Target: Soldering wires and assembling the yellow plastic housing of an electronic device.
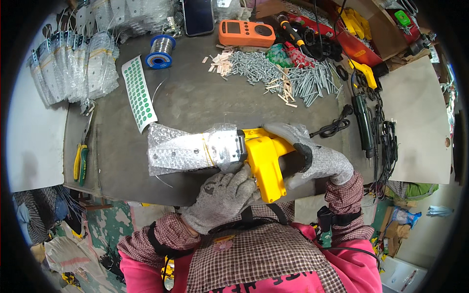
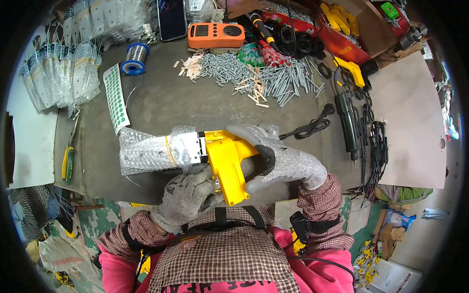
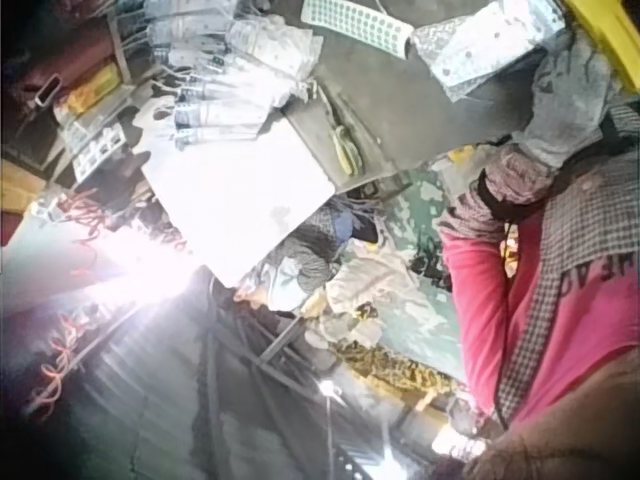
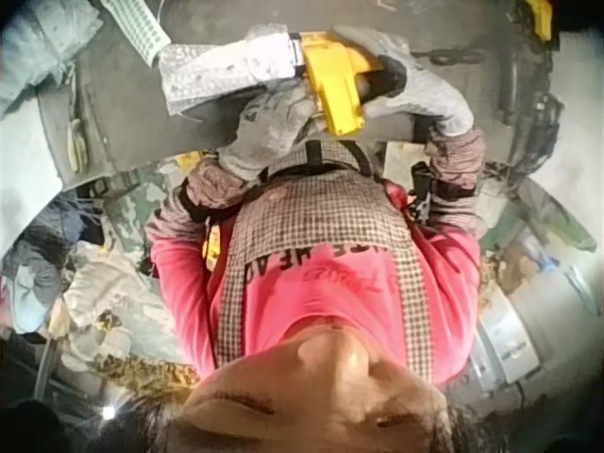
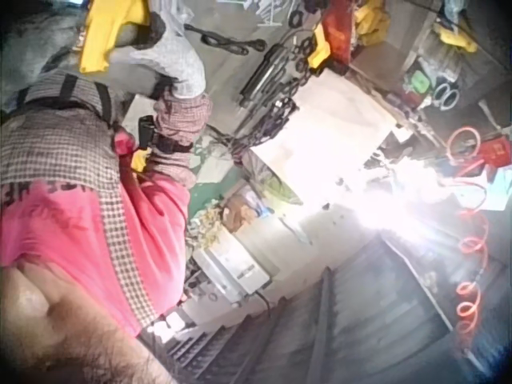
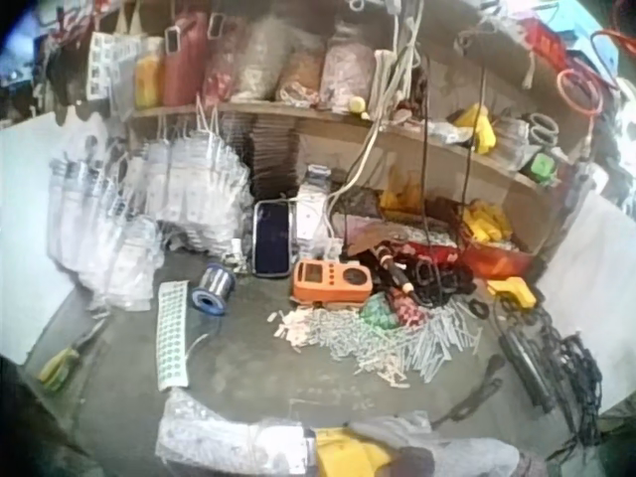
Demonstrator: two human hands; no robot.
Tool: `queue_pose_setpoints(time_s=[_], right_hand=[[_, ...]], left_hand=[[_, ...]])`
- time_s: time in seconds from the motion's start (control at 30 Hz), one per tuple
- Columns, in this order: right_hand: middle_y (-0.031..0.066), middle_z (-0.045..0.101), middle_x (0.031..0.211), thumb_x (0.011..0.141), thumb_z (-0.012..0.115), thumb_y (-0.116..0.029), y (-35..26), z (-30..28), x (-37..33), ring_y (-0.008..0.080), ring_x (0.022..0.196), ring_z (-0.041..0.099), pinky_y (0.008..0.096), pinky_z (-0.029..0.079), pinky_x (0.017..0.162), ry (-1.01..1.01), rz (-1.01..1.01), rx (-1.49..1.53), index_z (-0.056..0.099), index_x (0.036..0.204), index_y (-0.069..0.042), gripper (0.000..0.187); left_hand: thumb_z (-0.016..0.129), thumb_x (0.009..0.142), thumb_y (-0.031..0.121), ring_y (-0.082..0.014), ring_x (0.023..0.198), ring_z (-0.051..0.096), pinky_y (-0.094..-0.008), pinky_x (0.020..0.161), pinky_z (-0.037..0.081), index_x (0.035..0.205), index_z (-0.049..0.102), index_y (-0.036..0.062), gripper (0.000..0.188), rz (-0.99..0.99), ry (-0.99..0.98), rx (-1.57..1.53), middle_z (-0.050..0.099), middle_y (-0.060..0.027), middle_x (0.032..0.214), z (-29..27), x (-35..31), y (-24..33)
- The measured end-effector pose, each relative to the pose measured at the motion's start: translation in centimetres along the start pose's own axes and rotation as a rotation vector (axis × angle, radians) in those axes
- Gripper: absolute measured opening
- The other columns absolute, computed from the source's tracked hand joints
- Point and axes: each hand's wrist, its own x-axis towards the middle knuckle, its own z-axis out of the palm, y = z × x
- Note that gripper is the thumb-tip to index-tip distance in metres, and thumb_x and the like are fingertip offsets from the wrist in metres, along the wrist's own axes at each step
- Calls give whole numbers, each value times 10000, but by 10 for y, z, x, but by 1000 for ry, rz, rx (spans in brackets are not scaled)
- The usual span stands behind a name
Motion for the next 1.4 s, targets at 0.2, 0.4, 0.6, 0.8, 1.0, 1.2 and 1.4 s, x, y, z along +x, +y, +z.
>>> queue_pose_setpoints(time_s=[0.2,0.4,0.6,0.8,1.0,1.2,1.4], right_hand=[[172,506,1380,712,806,-523,0,20,-1,363,1319,441,498,228,1140,196,-9,-244,450,1451,-112,917],[154,500,1401,776,766,-457,12,13,-8,349,1377,390,538,153,1191,77,-45,-287,427,1460,-82,850],[150,514,1359,911,650,-204,20,33,-19,316,1334,448,466,285,1159,467,114,478,410,1465,-80,617],[209,482,1410,879,647,-129,9,25,0,409,1286,444,498,304,1120,342,-11,-336,422,1472,-98,635],[194,500,1379,829,736,-302,3,11,0,377,1294,455,508,275,1123,145,-34,-246,414,1478,-105,751],[213,460,1389,569,758,-745,-2,26,2,394,1336,404,582,201,1136,162,-7,-502,364,1507,-101,1205],[200,456,1421,616,677,-791,11,29,-5,400,1324,407,587,199,1146,183,-18,-617,334,1524,-102,1190]], left_hand=[[791,794,323,-294,1016,663,-385,773,535,1080,620,86,409,59,44,95,635,-150,1188,-2,2,5],[799,776,325,-255,926,672,-367,728,529,1075,614,102,417,59,85,149,634,-151,1181,0,0,6],[788,783,305,-254,1008,663,-376,755,540,1136,621,112,436,52,62,152,628,-138,1214,1,1,6],[787,789,258,-263,1043,656,-375,778,537,1176,643,126,434,22,-32,191,634,-124,1227,-2,-1,8],[809,766,238,-258,1055,660,-377,802,519,1110,659,103,399,-47,21,-7,660,-109,1214,-4,-1,5],[819,762,251,-263,1036,662,-383,793,516,1095,640,107,404,-12,70,96,656,-100,1231,2,-6,7],[708,870,346,-238,970,637,-402,829,507,1126,599,93,377,-4,-12,125,616,-124,1304,-1,-7,8]])
